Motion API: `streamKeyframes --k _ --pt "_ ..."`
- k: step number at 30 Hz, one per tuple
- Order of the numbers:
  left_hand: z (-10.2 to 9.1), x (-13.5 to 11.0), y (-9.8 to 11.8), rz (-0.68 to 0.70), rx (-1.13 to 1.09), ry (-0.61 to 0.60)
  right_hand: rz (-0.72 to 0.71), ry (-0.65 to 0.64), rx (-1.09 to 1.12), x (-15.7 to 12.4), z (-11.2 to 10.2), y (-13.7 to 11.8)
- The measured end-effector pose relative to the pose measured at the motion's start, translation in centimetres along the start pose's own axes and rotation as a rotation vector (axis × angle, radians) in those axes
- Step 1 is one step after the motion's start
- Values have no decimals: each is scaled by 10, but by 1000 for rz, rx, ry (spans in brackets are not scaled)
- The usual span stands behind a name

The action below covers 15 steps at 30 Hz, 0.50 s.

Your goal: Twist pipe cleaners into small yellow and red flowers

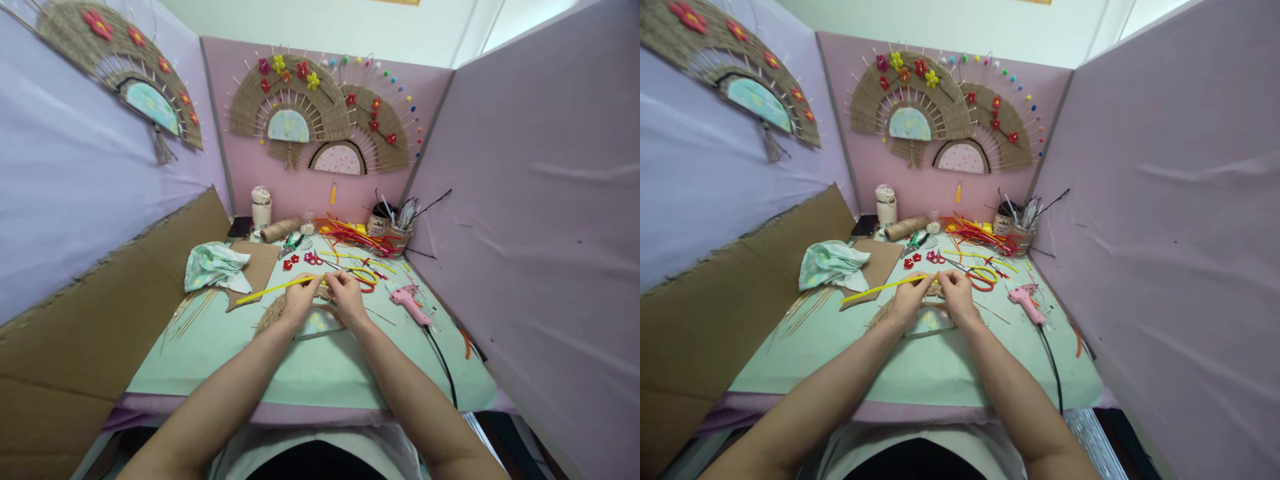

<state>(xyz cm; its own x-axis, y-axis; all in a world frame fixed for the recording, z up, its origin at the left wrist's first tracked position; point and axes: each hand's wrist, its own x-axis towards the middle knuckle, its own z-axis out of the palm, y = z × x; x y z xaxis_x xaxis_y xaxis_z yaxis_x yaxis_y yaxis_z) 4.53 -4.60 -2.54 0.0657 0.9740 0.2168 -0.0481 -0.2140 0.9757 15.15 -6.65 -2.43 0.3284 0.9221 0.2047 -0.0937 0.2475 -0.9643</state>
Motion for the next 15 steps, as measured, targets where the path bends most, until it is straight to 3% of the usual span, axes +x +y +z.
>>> streamKeyframes --k 6,12,15 --pt "0 5 -10 -255 -330 -180 -12 -28 58 5 -5 6" --pt "-1 7 -9 -213 -435 -81 -15 -115 -92 3 -5 7" --pt "-2 10 -11 -226 -377 -62 -179 -51 -283 4 -9 6"
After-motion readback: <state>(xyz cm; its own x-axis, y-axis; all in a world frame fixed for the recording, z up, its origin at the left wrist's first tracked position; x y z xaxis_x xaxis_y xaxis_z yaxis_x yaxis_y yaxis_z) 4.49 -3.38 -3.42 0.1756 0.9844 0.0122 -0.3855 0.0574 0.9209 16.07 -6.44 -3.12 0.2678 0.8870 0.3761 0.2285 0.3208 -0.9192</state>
